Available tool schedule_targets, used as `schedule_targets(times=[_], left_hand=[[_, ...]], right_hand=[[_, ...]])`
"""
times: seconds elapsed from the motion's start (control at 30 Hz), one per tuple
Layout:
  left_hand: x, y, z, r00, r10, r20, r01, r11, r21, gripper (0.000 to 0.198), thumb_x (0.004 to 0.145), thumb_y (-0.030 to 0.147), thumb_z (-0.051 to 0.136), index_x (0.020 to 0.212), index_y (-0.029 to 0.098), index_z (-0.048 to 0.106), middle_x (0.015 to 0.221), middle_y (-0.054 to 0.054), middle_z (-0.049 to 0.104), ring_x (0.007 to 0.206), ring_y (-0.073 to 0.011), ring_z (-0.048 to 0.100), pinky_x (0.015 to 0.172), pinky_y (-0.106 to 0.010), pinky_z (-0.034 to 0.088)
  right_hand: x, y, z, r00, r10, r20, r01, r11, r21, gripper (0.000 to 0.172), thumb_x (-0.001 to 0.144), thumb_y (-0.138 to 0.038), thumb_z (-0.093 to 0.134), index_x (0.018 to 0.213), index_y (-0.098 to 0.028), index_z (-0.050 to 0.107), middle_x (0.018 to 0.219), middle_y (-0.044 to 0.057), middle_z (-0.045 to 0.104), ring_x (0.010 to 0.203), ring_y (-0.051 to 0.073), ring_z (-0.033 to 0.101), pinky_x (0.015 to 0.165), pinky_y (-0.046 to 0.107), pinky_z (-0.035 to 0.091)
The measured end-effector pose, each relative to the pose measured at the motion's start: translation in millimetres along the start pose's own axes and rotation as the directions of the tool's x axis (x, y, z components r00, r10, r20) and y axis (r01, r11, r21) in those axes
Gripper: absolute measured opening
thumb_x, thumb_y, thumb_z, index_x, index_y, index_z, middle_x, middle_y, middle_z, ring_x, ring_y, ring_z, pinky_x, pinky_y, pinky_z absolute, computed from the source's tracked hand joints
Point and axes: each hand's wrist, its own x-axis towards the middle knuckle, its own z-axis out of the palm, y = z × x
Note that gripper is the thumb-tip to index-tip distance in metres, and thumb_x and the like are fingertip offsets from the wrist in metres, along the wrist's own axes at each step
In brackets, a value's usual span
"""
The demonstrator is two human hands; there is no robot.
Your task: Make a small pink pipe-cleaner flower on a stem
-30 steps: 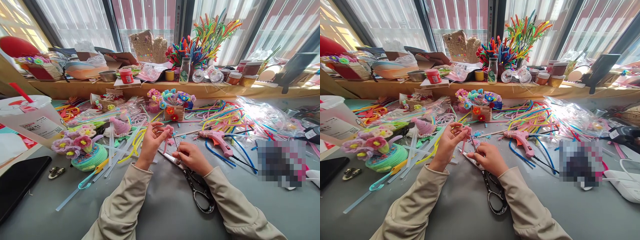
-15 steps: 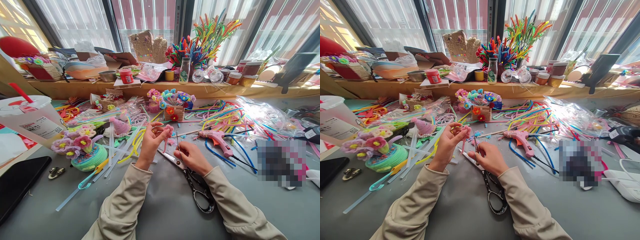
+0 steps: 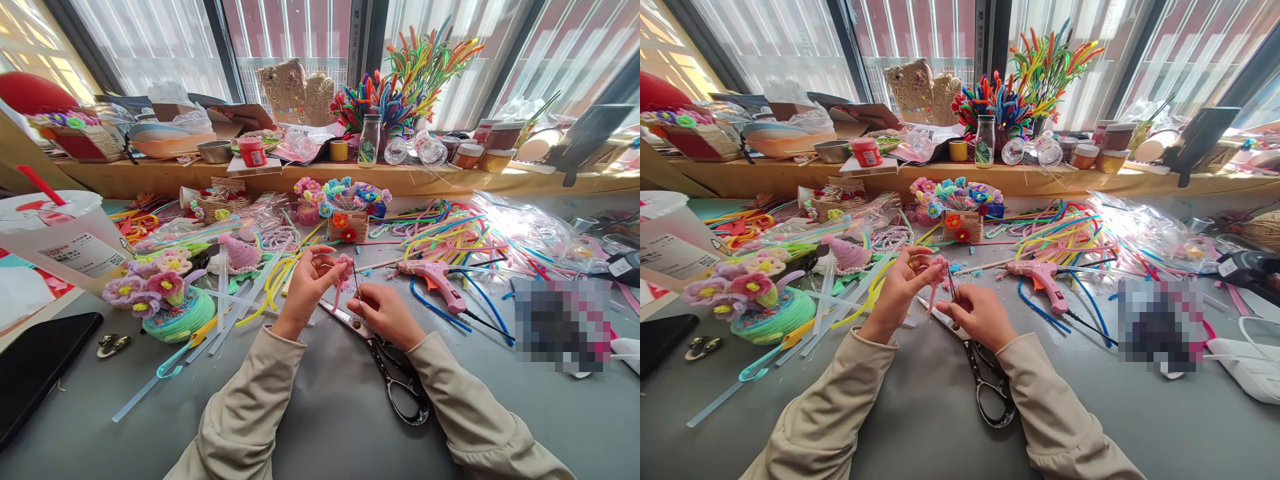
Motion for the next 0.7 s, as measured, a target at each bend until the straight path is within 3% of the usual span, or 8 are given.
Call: schedule_targets(times=[0.17,0.33,0.7], left_hand=[[1.0,-0.5,-0.2,0.999,0.026,-0.041,-0.027,0.999,-0.028,0.031,0.063,0.02,0.061,0.087,0.017,0.043,0.076,-0.001,0.058,0.071,-0.0127,0.058,0.062,-0.025,0.047],[0.5,0.8,0.5,0.997,0.029,-0.072,-0.034,0.997,-0.063,0.031,0.062,0.018,0.061,0.086,0.017,0.042,0.075,-0.002,0.06,0.077,-0.0141,0.059,0.068,-0.026,0.046],[1.5,-2.3,-0.5,0.993,0.087,-0.085,-0.091,0.995,-0.047,0.027,0.068,0.021,0.055,0.09,0.019,0.04,0.081,0.0,0.055,0.067,-0.0121,0.059,0.064,-0.029,0.047]], right_hand=[[1.5,3.6,1.4,0.997,-0.016,-0.069,0.014,1.0,-0.023,0.039,0.071,-0.041,0.046,0.046,-0.017,0.029,0.044,-0.005,0.031,0.045,0.006,0.027,0.044,0.02,0.021],[3.5,8.4,2.5,0.996,-0.002,-0.085,0.004,1.0,0.031,0.035,0.074,-0.033,0.044,0.045,-0.017,0.032,0.045,-0.005,0.035,0.046,0.007,0.032,0.046,0.019,0.025],[1.0,-0.5,-1.6,0.999,0.047,0.001,-0.047,0.998,-0.036,0.039,0.073,-0.049,0.037,0.051,-0.017,0.033,0.047,-0.005,0.031,0.046,0.006,0.028,0.043,0.019,0.019]])
